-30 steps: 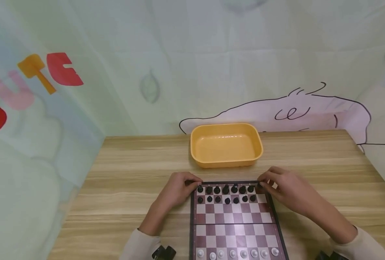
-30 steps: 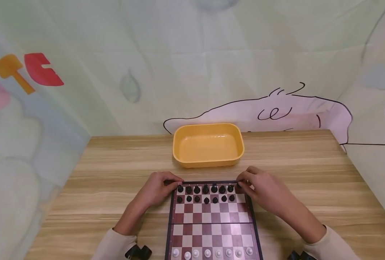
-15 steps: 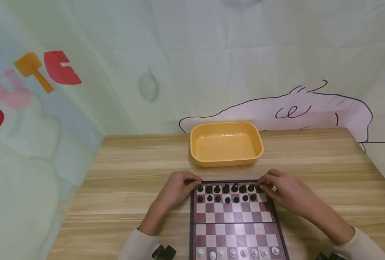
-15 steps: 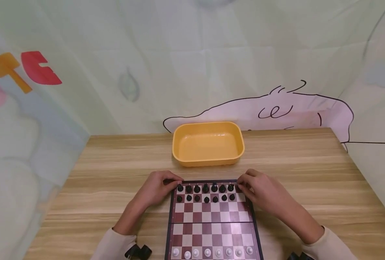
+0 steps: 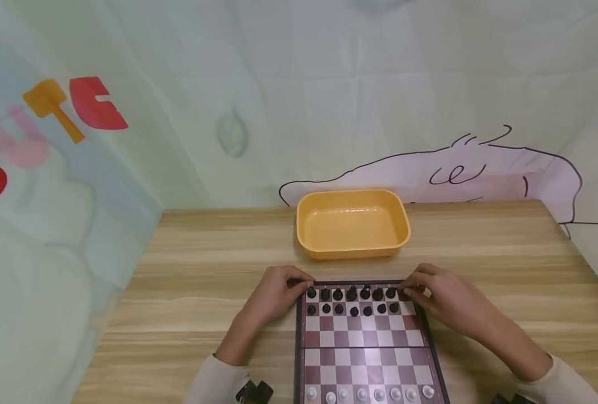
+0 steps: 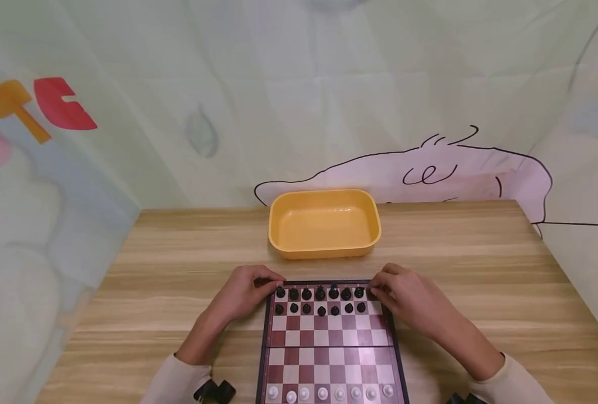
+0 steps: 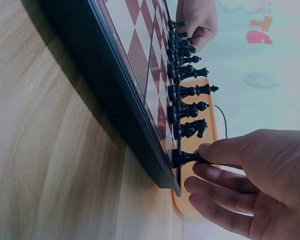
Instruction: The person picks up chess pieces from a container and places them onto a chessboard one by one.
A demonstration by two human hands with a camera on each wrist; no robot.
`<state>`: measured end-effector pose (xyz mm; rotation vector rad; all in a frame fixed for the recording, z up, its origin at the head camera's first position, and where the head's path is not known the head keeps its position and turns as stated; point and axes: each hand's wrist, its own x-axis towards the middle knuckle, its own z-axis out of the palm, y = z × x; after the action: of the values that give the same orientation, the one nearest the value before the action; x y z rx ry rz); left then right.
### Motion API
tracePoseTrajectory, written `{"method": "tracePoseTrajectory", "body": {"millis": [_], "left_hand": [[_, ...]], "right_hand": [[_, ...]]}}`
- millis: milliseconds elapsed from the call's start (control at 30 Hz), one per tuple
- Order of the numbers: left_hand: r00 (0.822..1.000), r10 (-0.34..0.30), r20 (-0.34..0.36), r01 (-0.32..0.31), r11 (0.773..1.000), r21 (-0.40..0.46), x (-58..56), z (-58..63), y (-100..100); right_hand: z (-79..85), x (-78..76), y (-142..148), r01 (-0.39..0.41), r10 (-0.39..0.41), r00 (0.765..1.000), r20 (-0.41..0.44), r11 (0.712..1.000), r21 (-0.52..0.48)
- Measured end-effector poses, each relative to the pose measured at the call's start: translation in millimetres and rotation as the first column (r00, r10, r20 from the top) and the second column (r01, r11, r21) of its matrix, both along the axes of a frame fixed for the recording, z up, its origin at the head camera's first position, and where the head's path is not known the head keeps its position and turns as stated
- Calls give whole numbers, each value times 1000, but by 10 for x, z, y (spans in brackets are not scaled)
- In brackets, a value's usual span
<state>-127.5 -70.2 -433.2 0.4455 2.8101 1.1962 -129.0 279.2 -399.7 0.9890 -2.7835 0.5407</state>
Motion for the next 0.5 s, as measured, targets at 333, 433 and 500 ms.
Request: {"method": "tracePoseTrajectory", "body": {"millis": [333,433,500], "left_hand": [[1000,0,11,0,1000,-2,4,8,-4],[1000,-5,18,5,1000,-4,4,18,-7],[1000,-6,13,6,1000,-3,2,28,-12]], "right_hand": [[83,-35,-6,-14,13,1000,25,1000,22],[209,-102,-52,-36,35,999,16,999,29],[334,-179,-122,-51,51,999,5,998,28]]}}
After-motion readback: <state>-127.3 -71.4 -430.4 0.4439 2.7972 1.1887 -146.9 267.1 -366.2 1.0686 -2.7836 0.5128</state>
